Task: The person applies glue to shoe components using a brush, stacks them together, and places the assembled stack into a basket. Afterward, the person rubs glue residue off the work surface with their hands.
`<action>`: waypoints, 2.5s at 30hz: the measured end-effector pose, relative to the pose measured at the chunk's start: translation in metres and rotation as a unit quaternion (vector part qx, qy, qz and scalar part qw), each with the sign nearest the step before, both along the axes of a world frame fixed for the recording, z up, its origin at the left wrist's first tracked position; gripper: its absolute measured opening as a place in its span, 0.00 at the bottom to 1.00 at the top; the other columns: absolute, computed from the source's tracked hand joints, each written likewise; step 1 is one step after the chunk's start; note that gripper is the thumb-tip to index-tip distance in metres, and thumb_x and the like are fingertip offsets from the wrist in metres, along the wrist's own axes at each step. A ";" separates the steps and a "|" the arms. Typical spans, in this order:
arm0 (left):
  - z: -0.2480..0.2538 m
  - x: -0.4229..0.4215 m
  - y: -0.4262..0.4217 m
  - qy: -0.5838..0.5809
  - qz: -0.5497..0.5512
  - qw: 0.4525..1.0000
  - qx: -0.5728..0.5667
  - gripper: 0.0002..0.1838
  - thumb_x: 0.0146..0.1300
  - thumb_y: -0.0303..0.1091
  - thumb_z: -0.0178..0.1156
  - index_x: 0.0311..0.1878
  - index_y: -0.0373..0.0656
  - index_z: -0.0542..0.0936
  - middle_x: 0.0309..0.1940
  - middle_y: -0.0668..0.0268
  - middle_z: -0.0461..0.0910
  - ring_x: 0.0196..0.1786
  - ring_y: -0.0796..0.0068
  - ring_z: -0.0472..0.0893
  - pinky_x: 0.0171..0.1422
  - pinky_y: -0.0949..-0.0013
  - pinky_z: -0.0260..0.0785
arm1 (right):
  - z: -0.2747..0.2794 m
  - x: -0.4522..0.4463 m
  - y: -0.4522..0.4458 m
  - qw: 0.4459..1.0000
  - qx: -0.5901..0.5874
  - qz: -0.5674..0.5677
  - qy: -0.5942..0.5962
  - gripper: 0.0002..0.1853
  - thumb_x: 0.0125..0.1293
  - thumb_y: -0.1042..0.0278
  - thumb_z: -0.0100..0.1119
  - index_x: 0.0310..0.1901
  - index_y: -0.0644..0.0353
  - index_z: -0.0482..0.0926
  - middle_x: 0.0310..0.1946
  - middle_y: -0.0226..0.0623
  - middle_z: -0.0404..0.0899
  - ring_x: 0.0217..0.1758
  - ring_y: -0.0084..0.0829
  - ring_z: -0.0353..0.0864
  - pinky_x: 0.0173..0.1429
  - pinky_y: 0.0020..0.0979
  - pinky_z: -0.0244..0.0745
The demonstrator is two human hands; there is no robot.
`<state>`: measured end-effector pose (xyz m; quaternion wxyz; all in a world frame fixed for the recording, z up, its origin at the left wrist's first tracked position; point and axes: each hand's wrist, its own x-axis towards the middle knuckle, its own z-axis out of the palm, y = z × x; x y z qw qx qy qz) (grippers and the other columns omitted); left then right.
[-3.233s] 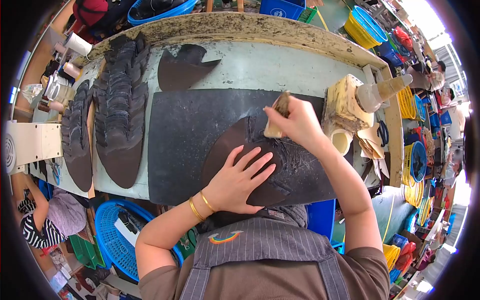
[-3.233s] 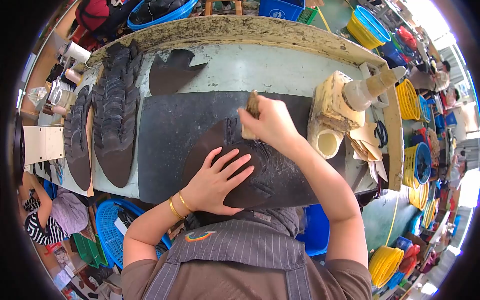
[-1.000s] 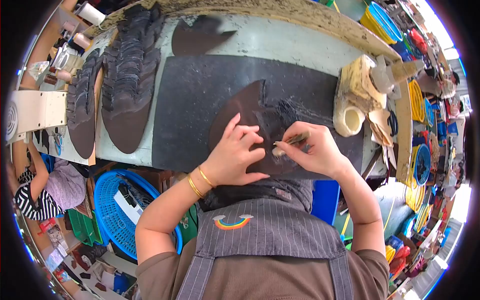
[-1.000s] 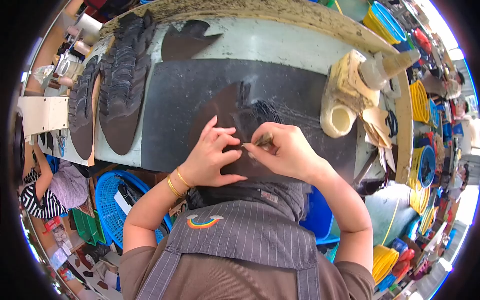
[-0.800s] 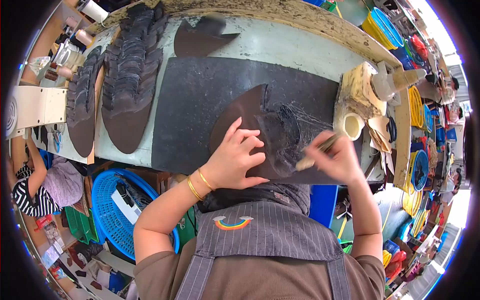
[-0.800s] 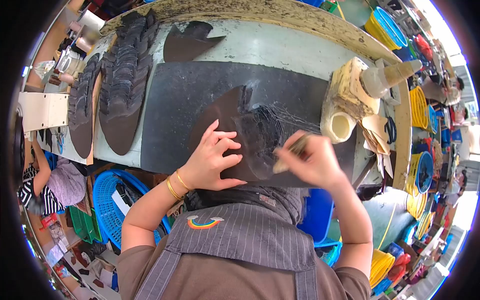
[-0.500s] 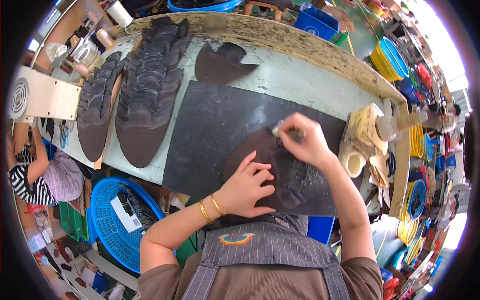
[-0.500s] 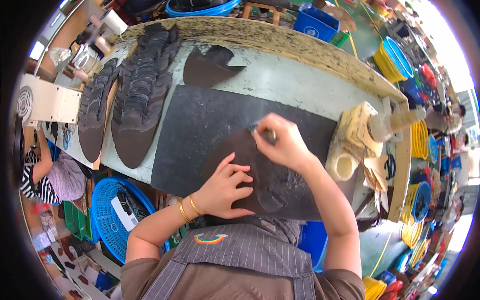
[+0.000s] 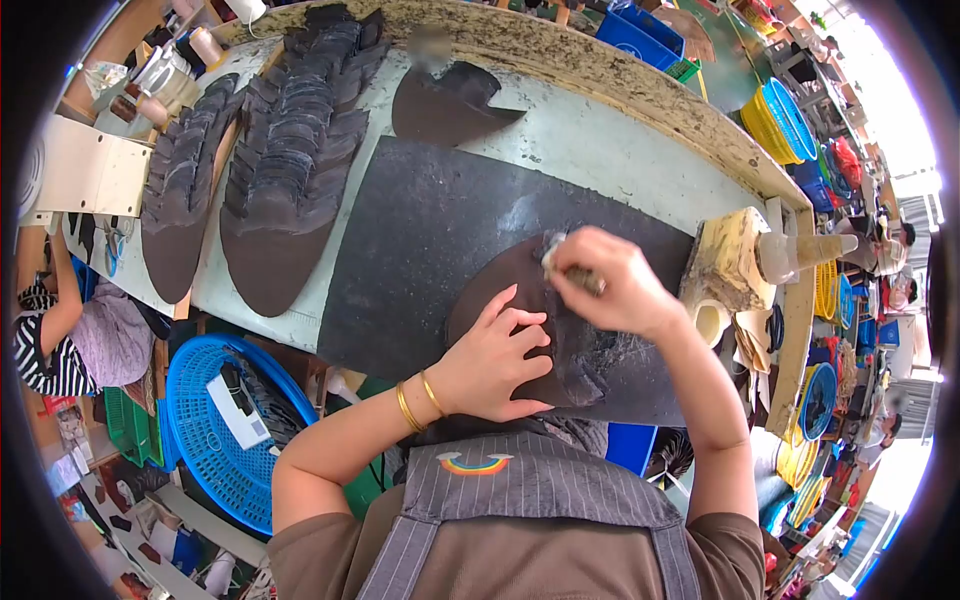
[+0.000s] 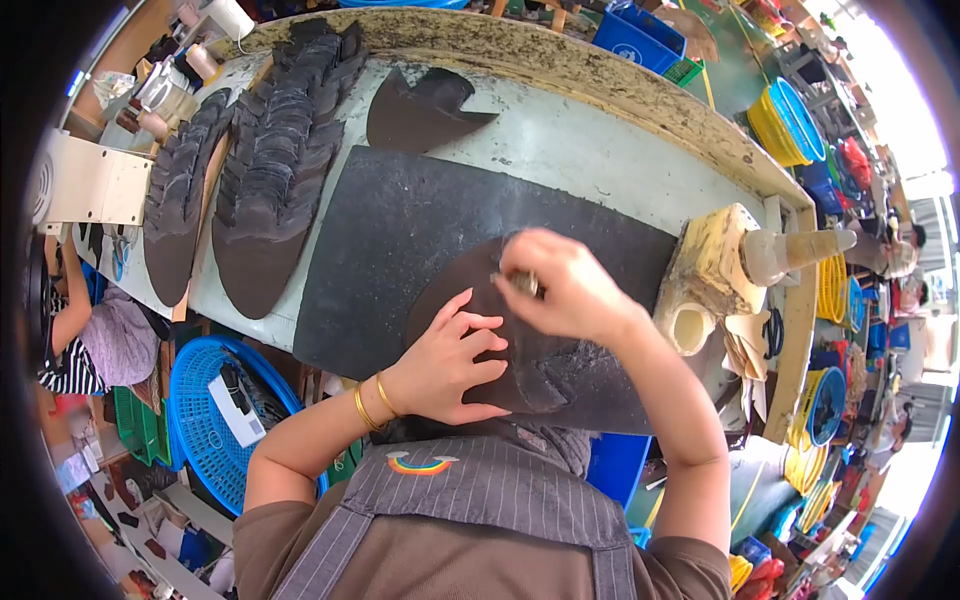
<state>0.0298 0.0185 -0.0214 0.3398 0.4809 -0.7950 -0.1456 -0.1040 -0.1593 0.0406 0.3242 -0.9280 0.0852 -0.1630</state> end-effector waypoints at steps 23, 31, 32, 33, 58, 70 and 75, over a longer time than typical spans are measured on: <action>0.002 -0.002 0.005 -0.040 -0.003 0.999 0.013 0.22 0.43 0.45 0.73 0.40 0.45 0.83 0.47 0.65 0.77 0.63 0.58 0.73 0.75 0.35 0.50 | -0.002 -0.084 0.048 0.954 0.178 -0.235 0.057 0.06 0.62 0.74 0.66 0.31 0.64 0.77 0.27 0.34 0.81 0.31 0.20 0.81 0.34 0.24 0.76; 0.028 0.033 -0.007 0.509 0.082 0.788 0.337 0.14 0.62 0.25 0.60 0.51 0.36 0.81 0.45 0.68 0.83 0.48 0.77 0.80 0.63 0.67 0.69 | 0.028 -0.090 0.116 0.986 0.043 -0.121 0.103 0.10 0.53 0.66 0.67 0.35 0.60 0.81 0.28 0.41 0.81 0.28 0.42 0.83 0.32 0.37 0.78; 0.030 0.041 -0.007 0.513 0.105 0.805 0.279 0.12 0.67 0.26 0.56 0.50 0.32 0.80 0.43 0.72 0.82 0.45 0.84 0.77 0.50 0.78 0.70 | 0.004 -0.085 0.116 0.986 0.018 -0.125 0.109 0.10 0.54 0.65 0.66 0.35 0.60 0.81 0.27 0.41 0.81 0.27 0.42 0.83 0.32 0.37 0.78; 0.036 0.052 -0.009 0.472 0.145 0.841 0.220 0.12 0.66 0.27 0.57 0.50 0.34 0.80 0.38 0.70 0.80 0.42 0.84 0.75 0.48 0.77 0.69 | -0.013 -0.079 0.112 0.985 -0.007 -0.128 0.116 0.10 0.54 0.64 0.66 0.34 0.60 0.81 0.27 0.40 0.81 0.27 0.42 0.82 0.31 0.37 0.78; 0.047 -0.001 -0.039 -0.175 -0.104 0.968 0.147 0.49 0.47 0.60 0.71 0.68 0.40 0.69 0.71 0.52 0.63 0.75 0.49 0.60 0.77 0.43 0.47 | -0.019 -0.205 -0.011 0.791 0.225 -0.568 -0.040 0.12 0.65 0.63 0.64 0.39 0.66 0.80 0.24 0.27 0.80 0.26 0.16 0.78 0.30 0.22 0.71; 0.027 -0.013 -0.028 -0.182 -0.061 0.976 0.101 0.48 0.44 0.62 0.69 0.69 0.51 0.69 0.72 0.56 0.60 0.72 0.52 0.58 0.74 0.41 0.43 | -0.017 -0.060 0.005 0.878 0.288 -0.379 -0.047 0.11 0.64 0.65 0.66 0.34 0.66 0.79 0.21 0.35 0.80 0.25 0.21 0.81 0.28 0.26 0.73; 0.020 -0.013 -0.027 -0.151 -0.060 0.982 0.099 0.46 0.44 0.61 0.69 0.68 0.51 0.71 0.72 0.56 0.61 0.72 0.51 0.60 0.74 0.40 0.43 | -0.014 -0.054 -0.009 0.890 0.272 -0.363 -0.039 0.10 0.65 0.67 0.64 0.33 0.65 0.78 0.22 0.29 0.80 0.21 0.14 0.74 0.24 0.20 0.69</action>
